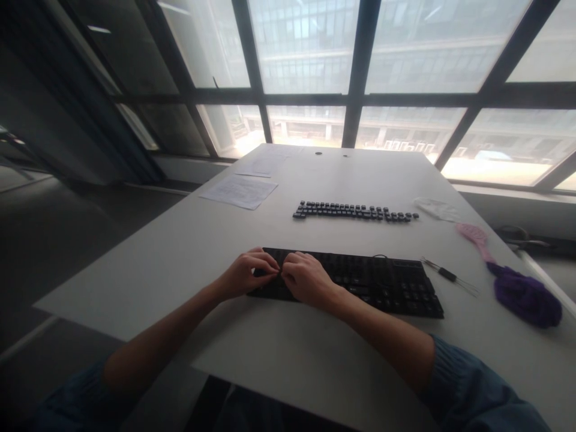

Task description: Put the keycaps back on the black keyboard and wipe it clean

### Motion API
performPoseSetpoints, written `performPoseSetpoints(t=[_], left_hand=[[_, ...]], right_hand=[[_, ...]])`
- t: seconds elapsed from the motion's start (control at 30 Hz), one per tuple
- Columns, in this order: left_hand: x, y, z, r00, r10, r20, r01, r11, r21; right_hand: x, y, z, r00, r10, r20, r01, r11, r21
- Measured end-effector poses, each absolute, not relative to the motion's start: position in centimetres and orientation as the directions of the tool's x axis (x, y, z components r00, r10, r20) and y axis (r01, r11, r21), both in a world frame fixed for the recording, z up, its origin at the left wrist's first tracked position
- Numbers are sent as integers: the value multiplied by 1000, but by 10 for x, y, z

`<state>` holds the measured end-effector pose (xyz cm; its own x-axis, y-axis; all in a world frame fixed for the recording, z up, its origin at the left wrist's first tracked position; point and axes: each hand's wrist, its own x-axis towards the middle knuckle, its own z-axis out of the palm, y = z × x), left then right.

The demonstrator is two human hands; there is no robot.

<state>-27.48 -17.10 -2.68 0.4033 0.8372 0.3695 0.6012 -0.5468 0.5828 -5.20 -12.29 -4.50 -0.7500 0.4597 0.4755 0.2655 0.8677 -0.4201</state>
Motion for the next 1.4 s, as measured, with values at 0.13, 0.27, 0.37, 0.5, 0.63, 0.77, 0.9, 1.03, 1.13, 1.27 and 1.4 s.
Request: performPoseSetpoints(t=[0.13,0.27,0.37,0.5,0.63,0.77,0.9,1.03,1.13,1.27,1.4], left_hand=[[-275,-172,-26,406,839,363,603,-544,583],[-276,-174,-26,418,844,336,626,-536,566],[-277,-175,-26,429,840,332,637,-542,548],[-276,-177,-23,435,835,338,643,-550,532],[-274,-178,-20,447,829,335,666,-559,494],[-274,-179,-20,466,820,333,692,-572,441],[-273,-180,-21,479,811,335,719,-582,380],[-271,-182,-19,476,810,343,722,-582,374],[-271,-182,-19,452,819,354,721,-569,396],[-270,-180,-23,425,822,379,692,-565,449],[-271,-177,-23,415,808,418,647,-585,489]], right_hand=[[-51,-124,-41,-746,485,457,291,854,-431],[-51,-126,-40,-750,500,433,320,847,-424],[-51,-127,-41,-752,508,420,337,844,-417],[-51,-127,-42,-761,498,415,345,854,-390],[-51,-128,-41,-762,494,419,344,856,-386],[-51,-129,-39,-756,497,426,344,856,-386],[-51,-130,-39,-756,498,426,341,854,-393],[-51,-130,-39,-754,502,424,341,851,-400],[-51,-129,-39,-756,496,427,336,854,-398],[-51,-128,-39,-760,495,422,347,857,-381],[-50,-131,-35,-772,492,403,348,857,-380]])
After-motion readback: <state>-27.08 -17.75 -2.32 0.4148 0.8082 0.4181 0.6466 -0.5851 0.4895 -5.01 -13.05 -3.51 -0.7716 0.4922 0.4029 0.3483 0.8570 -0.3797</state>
